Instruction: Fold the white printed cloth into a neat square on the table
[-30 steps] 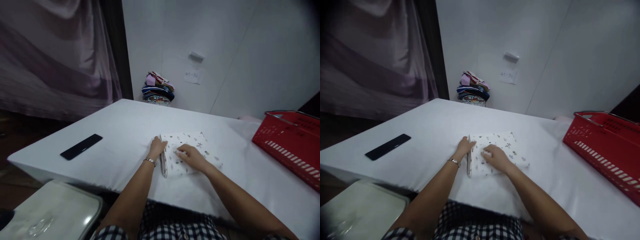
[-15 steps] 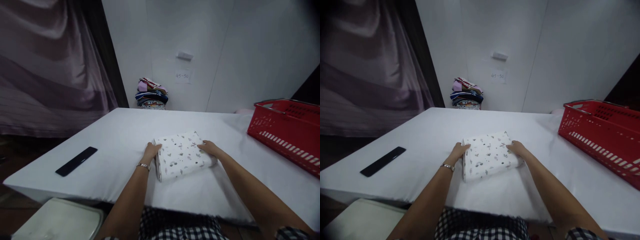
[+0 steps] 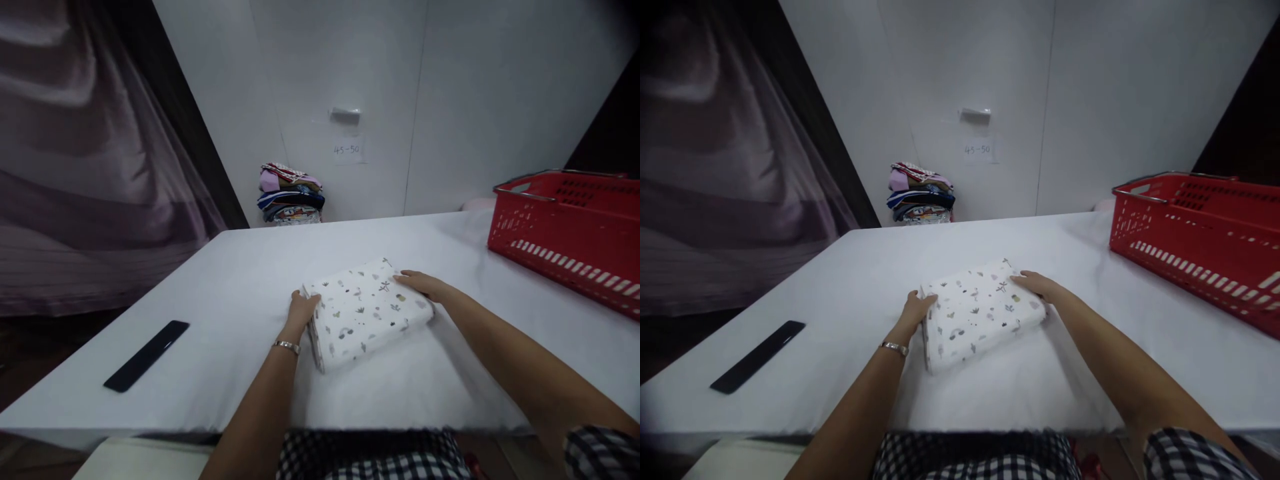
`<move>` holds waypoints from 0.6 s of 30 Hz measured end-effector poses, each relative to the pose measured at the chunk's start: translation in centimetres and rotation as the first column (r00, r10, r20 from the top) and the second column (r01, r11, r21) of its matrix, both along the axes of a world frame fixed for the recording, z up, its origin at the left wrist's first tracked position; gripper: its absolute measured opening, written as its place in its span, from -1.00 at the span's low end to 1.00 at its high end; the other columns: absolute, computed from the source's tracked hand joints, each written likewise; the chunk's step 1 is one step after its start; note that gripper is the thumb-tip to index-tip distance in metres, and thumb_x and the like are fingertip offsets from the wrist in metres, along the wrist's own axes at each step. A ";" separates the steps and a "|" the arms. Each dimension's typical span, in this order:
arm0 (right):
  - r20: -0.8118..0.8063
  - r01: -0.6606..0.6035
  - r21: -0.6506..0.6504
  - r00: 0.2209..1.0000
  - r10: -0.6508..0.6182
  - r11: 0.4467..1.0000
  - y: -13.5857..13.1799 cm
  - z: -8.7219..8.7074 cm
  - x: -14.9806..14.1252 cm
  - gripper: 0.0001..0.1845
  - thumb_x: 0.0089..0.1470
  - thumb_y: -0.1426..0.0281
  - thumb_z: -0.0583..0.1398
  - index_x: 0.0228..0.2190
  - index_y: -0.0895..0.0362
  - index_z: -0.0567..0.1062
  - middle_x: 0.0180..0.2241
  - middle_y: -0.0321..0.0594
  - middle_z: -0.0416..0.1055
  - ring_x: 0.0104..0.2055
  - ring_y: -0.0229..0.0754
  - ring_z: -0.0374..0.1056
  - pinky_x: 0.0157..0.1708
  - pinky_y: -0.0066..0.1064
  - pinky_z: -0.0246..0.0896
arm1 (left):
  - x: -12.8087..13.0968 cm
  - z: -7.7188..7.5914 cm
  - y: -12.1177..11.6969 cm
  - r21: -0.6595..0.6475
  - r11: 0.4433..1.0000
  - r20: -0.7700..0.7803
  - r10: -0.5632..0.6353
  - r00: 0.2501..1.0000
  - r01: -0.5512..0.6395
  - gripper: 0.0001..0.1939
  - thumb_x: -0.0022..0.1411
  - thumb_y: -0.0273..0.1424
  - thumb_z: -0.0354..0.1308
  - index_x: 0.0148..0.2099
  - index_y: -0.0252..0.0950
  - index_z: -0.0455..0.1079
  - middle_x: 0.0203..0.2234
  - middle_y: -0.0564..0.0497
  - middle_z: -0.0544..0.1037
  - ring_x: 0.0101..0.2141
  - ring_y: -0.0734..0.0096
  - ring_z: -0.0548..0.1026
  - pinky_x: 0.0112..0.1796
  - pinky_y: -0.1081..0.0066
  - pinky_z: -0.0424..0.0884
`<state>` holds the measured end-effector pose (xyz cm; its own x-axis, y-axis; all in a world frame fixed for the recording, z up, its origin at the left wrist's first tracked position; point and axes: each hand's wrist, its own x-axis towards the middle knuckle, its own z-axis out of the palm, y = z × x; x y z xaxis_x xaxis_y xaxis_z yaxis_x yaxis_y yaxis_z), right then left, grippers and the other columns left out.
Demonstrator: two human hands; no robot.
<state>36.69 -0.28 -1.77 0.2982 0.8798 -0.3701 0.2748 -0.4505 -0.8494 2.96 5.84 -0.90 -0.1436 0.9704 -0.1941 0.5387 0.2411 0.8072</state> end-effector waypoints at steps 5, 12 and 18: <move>-0.136 0.033 -0.029 0.990 -0.036 0.999 1.1 -0.4 -0.1 -0.10 -0.11 0.08 0.25 0.17 0.13 0.08 0.14 0.08 0.15 0.03 0.02 0.28 -0.13 -0.22 0.33 | 0.3 -0.2 -0.3 0.038 0.997 0.121 0.064 0.991 -0.069 -0.19 -0.02 -0.32 0.25 0.20 -0.45 -0.02 0.03 -0.31 0.32 -0.01 0.18 0.36 -0.06 0.36 0.30; -0.448 0.022 0.018 0.894 -0.011 1.000 0.3 -0.1 -0.8 -0.05 -0.11 0.29 0.29 0.21 0.11 -0.06 0.10 0.11 0.21 -0.09 0.03 0.37 -0.25 -0.22 0.39 | 0.8 -0.2 -0.2 0.078 0.994 0.183 0.056 0.981 -0.072 -0.27 0.04 -0.43 0.19 0.22 -0.37 -0.03 -0.09 -0.16 0.38 -0.20 0.38 0.44 -0.21 0.44 0.39; -0.442 0.157 0.189 0.895 -0.059 0.969 -2.9 1.4 -3.2 -0.05 -0.10 0.34 0.28 0.22 0.05 -0.09 -0.04 -0.01 0.39 -0.15 -0.03 0.40 -0.27 -0.25 0.37 | 1.1 3.6 4.3 0.217 0.971 0.080 -0.122 0.989 0.102 -0.28 0.03 -0.43 0.19 0.21 -0.28 0.01 -0.07 -0.13 0.36 -0.23 0.41 0.45 -0.34 0.53 0.40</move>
<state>33.52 -3.18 -0.36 0.2506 0.9235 -0.2904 -0.1791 -0.2506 -0.9514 4.06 10.18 2.67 -0.0227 0.9997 0.0102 0.4731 0.0017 0.8810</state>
